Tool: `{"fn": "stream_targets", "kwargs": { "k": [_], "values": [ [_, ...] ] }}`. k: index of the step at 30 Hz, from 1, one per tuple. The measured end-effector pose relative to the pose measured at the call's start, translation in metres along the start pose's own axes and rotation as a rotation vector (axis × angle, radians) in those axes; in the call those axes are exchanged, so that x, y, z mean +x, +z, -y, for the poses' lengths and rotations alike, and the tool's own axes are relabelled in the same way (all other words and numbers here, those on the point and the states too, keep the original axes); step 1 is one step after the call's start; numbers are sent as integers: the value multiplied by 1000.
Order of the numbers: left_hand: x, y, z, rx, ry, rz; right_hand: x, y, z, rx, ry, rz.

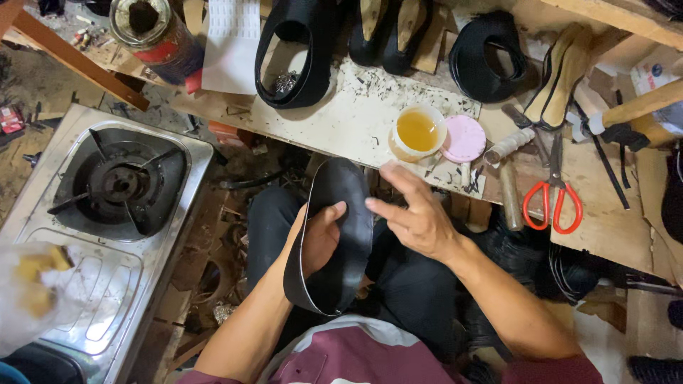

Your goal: The person applies glue to the edge of a black shoe upper and presses it to a sole, repeatedly checking the bond. They then use scissors to trim excess material from the sole edge.

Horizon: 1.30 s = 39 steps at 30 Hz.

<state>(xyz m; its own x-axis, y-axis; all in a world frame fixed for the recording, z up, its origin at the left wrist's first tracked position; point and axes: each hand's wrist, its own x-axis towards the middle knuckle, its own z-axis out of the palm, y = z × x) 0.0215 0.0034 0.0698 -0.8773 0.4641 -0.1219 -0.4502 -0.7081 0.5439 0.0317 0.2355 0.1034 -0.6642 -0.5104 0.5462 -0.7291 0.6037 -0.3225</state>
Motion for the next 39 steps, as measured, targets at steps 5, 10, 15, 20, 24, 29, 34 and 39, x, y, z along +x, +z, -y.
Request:
{"fn": "stream_targets", "kwargs": {
  "k": [5,10,15,20,24,29,34,39],
  "values": [
    [7,-7,1,173,80,-146,3,6,21,429,294,-31],
    [15,-33,25,326,-116,-252,15,7,27,618,675,86],
    [11,-53,34,561,-160,-159,36,-15,-35,-280,370,-12],
    [7,-45,32,387,-230,-227,33,-19,-78,-347,347,45],
    [8,-40,26,329,-249,-251,19,-19,-82,-243,387,-55],
    [17,-41,32,35,-240,-172,-5,-14,-27,46,312,11],
    [19,-43,40,10,-272,-119,-7,-2,9,18,63,64],
    [11,-41,41,176,-408,-110,-3,-1,3,-24,119,-7]
  ]
}}
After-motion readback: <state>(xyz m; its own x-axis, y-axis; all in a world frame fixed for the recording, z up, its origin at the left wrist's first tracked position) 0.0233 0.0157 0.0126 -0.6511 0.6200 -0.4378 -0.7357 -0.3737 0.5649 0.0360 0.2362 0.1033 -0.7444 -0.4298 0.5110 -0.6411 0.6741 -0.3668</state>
